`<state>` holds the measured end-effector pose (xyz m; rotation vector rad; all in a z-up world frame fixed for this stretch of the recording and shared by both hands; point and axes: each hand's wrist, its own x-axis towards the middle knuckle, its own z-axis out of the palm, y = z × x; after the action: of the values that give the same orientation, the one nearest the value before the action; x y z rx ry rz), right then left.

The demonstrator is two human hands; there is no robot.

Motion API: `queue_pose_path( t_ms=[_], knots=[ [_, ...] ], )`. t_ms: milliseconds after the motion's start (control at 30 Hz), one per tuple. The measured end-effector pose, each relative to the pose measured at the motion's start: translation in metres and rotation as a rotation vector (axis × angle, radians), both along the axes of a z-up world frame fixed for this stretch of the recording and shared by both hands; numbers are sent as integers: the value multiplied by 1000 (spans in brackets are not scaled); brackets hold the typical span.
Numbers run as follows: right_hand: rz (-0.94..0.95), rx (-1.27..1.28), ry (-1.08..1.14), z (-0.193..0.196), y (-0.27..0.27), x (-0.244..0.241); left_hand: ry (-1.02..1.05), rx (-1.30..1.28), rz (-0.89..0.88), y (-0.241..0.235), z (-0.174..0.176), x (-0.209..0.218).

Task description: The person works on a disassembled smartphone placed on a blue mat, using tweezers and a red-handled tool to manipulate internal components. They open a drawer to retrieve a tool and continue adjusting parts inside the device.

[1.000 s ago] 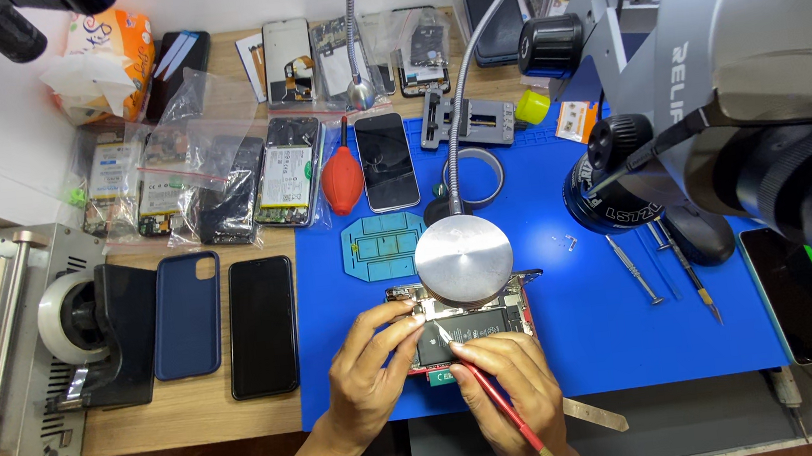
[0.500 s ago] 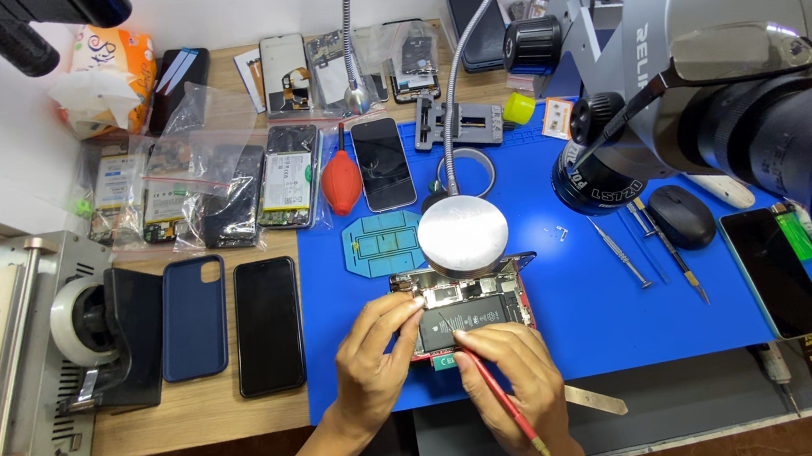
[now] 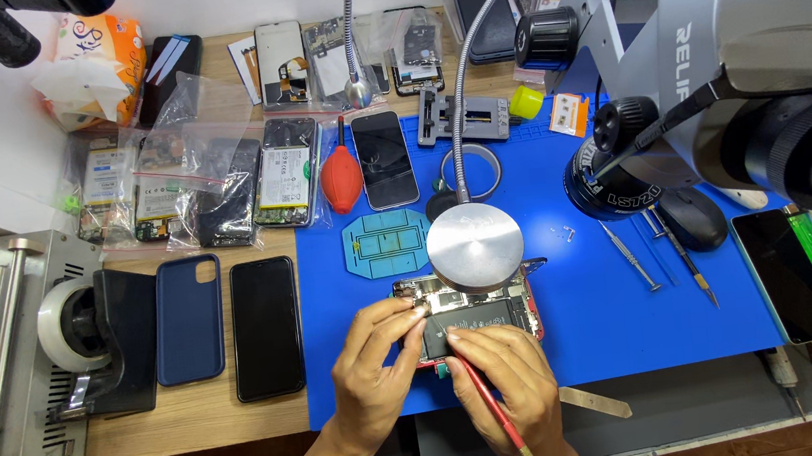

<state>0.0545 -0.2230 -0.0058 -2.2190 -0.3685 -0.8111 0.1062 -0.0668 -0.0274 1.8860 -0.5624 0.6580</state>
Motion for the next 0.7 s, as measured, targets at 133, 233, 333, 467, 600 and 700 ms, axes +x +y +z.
queue_pose_path(
  t_ms=[133,233,333,467,600,700],
  knots=[
    [19,7,-2,0,-1,1,20,-21,0,0,-1,-3],
    [25,1,3,0,-1,1,37,-23,15,0,-3,-4],
    [31,-13,-22,-2,-2,2,54,-21,26,1,-4,-5],
    [44,-27,-17,0,-2,2,64,-5,33,1,-5,-5],
    [46,-42,-25,-1,-2,2,57,-11,24,1,-5,-5],
    [49,-47,-32,-2,-2,3,67,-7,32,1,-7,-6]
  ],
)
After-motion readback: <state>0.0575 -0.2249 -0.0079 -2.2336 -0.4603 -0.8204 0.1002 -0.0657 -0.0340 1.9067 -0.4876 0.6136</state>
